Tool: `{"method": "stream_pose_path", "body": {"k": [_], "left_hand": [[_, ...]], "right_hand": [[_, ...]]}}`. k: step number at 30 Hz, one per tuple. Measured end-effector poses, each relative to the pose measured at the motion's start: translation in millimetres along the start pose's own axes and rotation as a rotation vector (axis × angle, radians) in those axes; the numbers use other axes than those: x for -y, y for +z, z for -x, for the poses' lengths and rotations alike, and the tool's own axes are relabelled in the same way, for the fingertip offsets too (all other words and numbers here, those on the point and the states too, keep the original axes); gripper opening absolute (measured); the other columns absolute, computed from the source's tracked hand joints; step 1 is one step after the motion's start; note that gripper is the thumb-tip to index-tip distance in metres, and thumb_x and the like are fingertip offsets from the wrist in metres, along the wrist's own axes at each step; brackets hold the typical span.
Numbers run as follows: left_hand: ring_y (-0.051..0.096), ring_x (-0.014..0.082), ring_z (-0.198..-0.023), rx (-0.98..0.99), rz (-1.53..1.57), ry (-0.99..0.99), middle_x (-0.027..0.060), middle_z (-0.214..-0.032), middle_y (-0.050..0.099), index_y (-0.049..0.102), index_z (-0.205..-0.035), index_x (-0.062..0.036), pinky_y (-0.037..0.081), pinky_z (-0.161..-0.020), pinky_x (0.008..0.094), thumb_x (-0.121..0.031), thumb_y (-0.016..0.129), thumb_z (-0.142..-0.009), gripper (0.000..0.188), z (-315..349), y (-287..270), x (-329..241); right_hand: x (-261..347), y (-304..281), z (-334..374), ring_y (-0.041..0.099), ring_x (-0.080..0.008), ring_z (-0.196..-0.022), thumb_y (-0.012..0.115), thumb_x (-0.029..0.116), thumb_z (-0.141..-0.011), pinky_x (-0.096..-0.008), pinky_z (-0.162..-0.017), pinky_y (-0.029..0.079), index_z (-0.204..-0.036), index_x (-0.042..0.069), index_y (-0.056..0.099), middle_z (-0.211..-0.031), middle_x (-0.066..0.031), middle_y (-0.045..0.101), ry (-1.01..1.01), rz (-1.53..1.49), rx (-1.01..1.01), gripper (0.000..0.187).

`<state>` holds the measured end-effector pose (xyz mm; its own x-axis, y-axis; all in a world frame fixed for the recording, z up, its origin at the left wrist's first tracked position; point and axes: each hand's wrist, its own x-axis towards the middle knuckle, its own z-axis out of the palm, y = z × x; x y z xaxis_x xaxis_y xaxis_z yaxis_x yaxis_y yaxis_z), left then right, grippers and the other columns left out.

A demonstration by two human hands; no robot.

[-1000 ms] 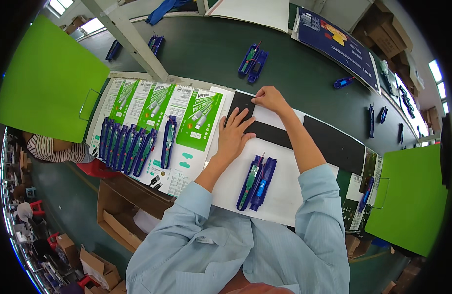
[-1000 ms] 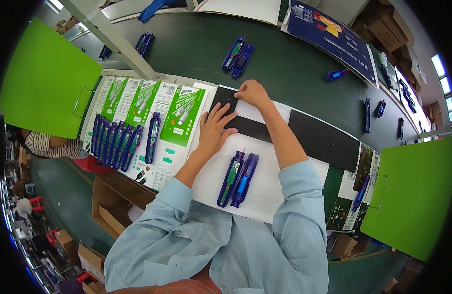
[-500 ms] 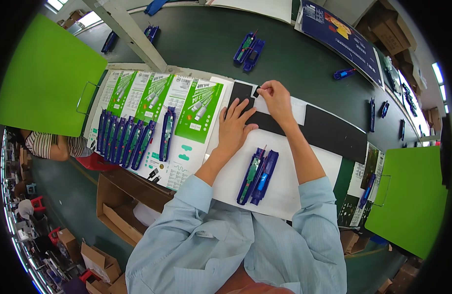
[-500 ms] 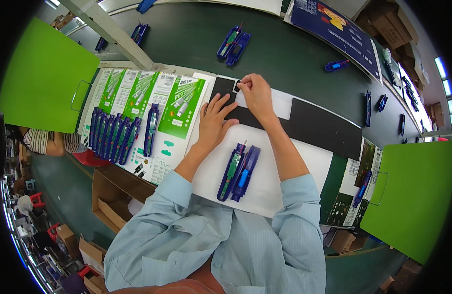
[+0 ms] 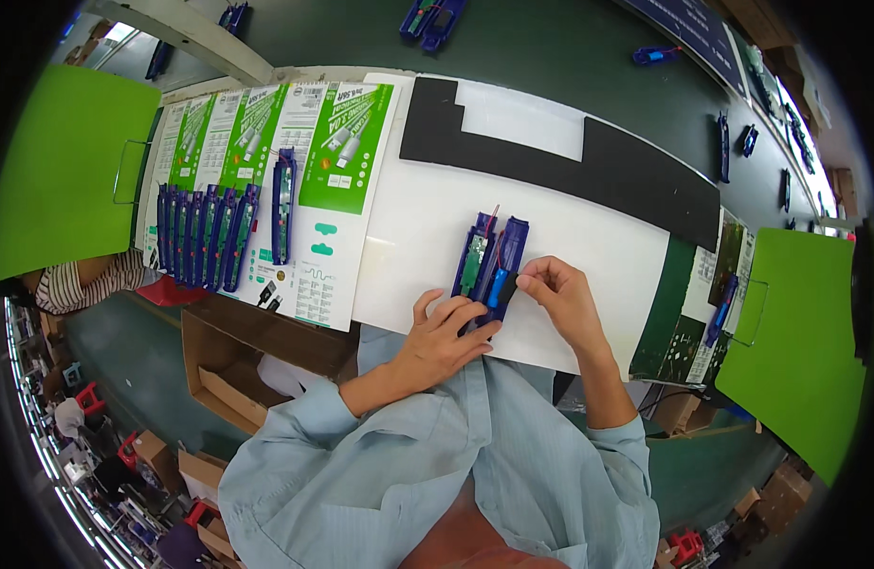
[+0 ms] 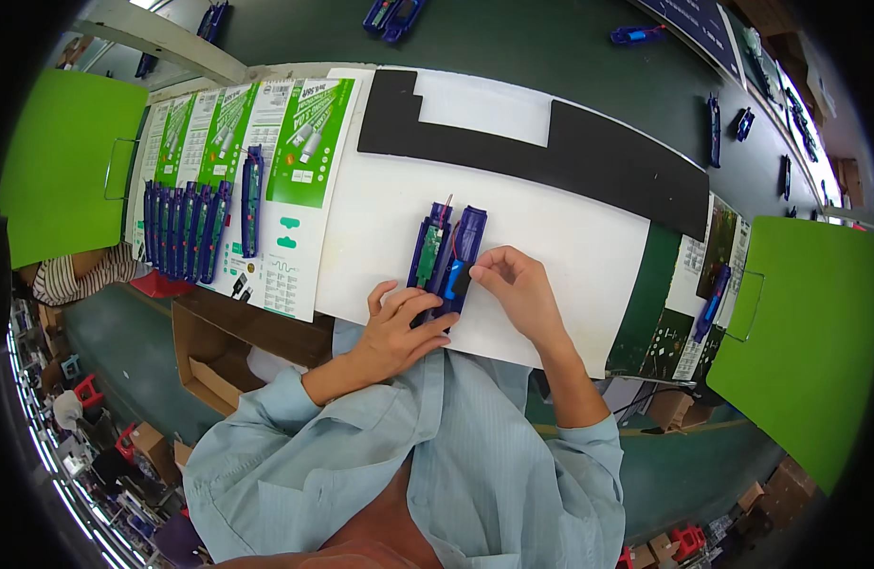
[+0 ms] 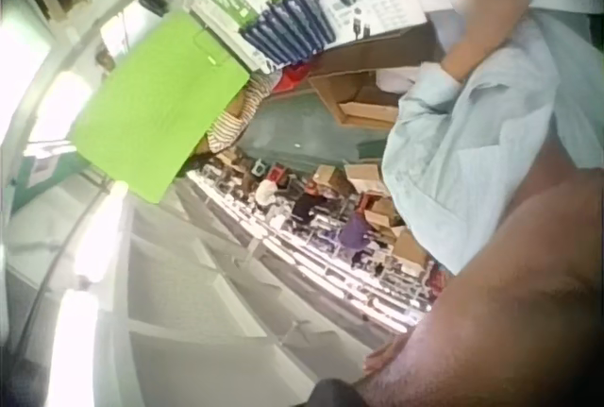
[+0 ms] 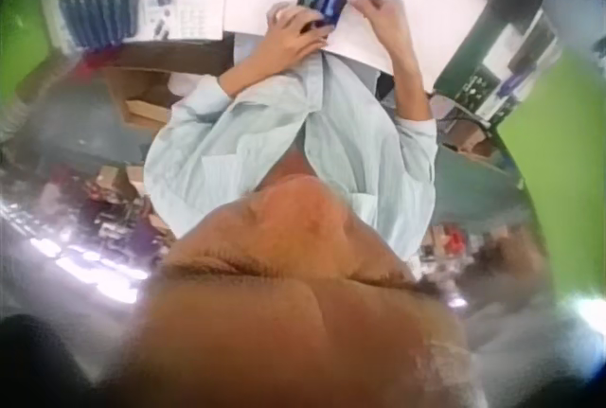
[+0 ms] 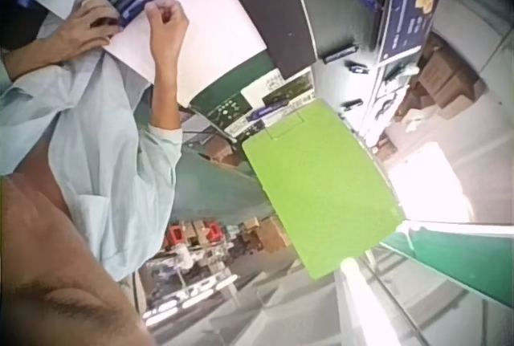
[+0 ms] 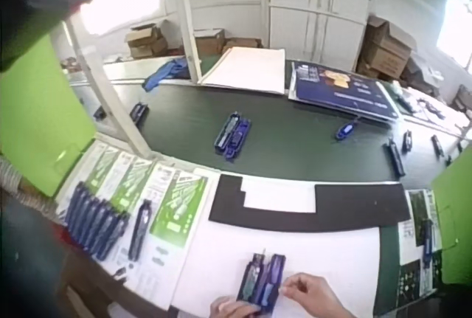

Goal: The person assembles blue electronic components by hand at a workbench. They repeatedly pick up two halves of a device, align them, and press them together to close the casing. The person then places the assembled unit on the table and repeats the process with new components.

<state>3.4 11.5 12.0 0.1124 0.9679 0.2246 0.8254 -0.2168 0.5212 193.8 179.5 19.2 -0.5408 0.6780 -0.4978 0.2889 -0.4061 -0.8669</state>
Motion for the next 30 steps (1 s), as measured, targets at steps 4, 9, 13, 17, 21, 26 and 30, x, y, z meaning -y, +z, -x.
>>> {"method": "stream_pose_path", "body": {"k": [4,9,13,17,21,26,30], "left_hand": [[0.053,0.0212,-0.128,-0.002,-0.015,0.01,-0.0013,-0.127,0.063,0.081,-0.12,-0.0252,0.026,-0.12,0.0517,-0.032,0.086,-0.085,0.036,2.6,5.6,2.8],[0.052,0.0211,-0.128,-0.015,-0.025,0.019,-0.0016,-0.127,0.062,0.082,-0.119,-0.0254,0.026,-0.12,0.0516,-0.031,0.087,-0.084,0.037,1.3,6.8,4.1],[0.052,0.0212,-0.128,-0.026,-0.02,0.018,-0.0017,-0.127,0.062,0.082,-0.119,-0.0256,0.027,-0.12,0.0518,-0.031,0.088,-0.083,0.037,1.8,7.8,4.3],[0.052,0.019,-0.129,-0.037,-0.018,0.022,-0.0032,-0.125,0.061,0.079,-0.12,-0.0248,0.028,-0.12,0.0512,-0.031,0.087,-0.082,0.039,1.2,7.2,5.0],[0.053,0.0185,-0.129,-0.036,-0.01,0.034,-0.0027,-0.124,0.061,0.079,-0.119,-0.0242,0.027,-0.121,0.0514,-0.031,0.087,-0.082,0.039,0.1,8.2,5.5],[0.055,0.019,-0.127,-0.05,0.01,0.029,-0.0018,-0.123,0.062,0.08,-0.119,-0.0237,0.027,-0.121,0.0513,-0.03,0.087,-0.081,0.039,0.0,7.7,6.8],[0.057,0.0217,-0.125,-0.022,0.015,0.02,0.0002,-0.125,0.064,0.081,-0.12,-0.0254,0.027,-0.119,0.053,-0.03,0.089,-0.082,0.04,3.1,8.4,6.3]], "right_hand": [[-7.6,7.6,2.0,0.062,-0.0065,-0.088,0.076,0.009,-0.101,-0.0253,-0.082,0.052,-0.104,0.0,0.07,-0.094,0.0004,0.071,-0.007,0.032,-0.009,0.011],[-9.7,13.1,1.2,0.059,-0.0055,-0.083,0.077,0.012,-0.1,-0.0236,-0.078,0.049,-0.105,0.0,0.07,-0.091,0.0016,0.069,-0.05,0.153,-0.024,0.014],[-8.9,14.6,1.4,0.057,-0.0047,-0.082,0.077,0.013,-0.101,-0.0226,-0.077,0.047,-0.106,0.0,0.071,-0.09,0.0023,0.068,-0.059,0.208,-0.032,0.015],[-13.6,16.6,0.3,0.06,-0.0086,-0.079,0.078,0.011,-0.098,-0.0267,-0.075,0.052,-0.104,0.0,0.071,-0.087,-0.0013,0.069,-0.058,0.201,-0.059,0.014],[-12.7,19.5,1.8,0.06,-0.0099,-0.077,0.079,0.011,-0.097,-0.0265,-0.073,0.051,-0.105,0.001,0.072,-0.085,-0.0021,0.069,-0.074,0.254,-0.101,0.015],[-4.3,26.4,1.8,0.058,-0.0129,-0.074,0.082,0.012,-0.093,-0.03,-0.069,0.051,-0.103,0.003,0.072,-0.087,-0.004,0.066,-0.182,0.369,-0.214,0.016],[15.4,26.6,-12.6,0.059,-0.0214,-0.077,0.085,0.012,-0.09,-0.0369,-0.069,0.05,-0.099,0.003,0.073,-0.088,-0.0072,0.06,-0.491,0.59,-0.301,0.018]]}}
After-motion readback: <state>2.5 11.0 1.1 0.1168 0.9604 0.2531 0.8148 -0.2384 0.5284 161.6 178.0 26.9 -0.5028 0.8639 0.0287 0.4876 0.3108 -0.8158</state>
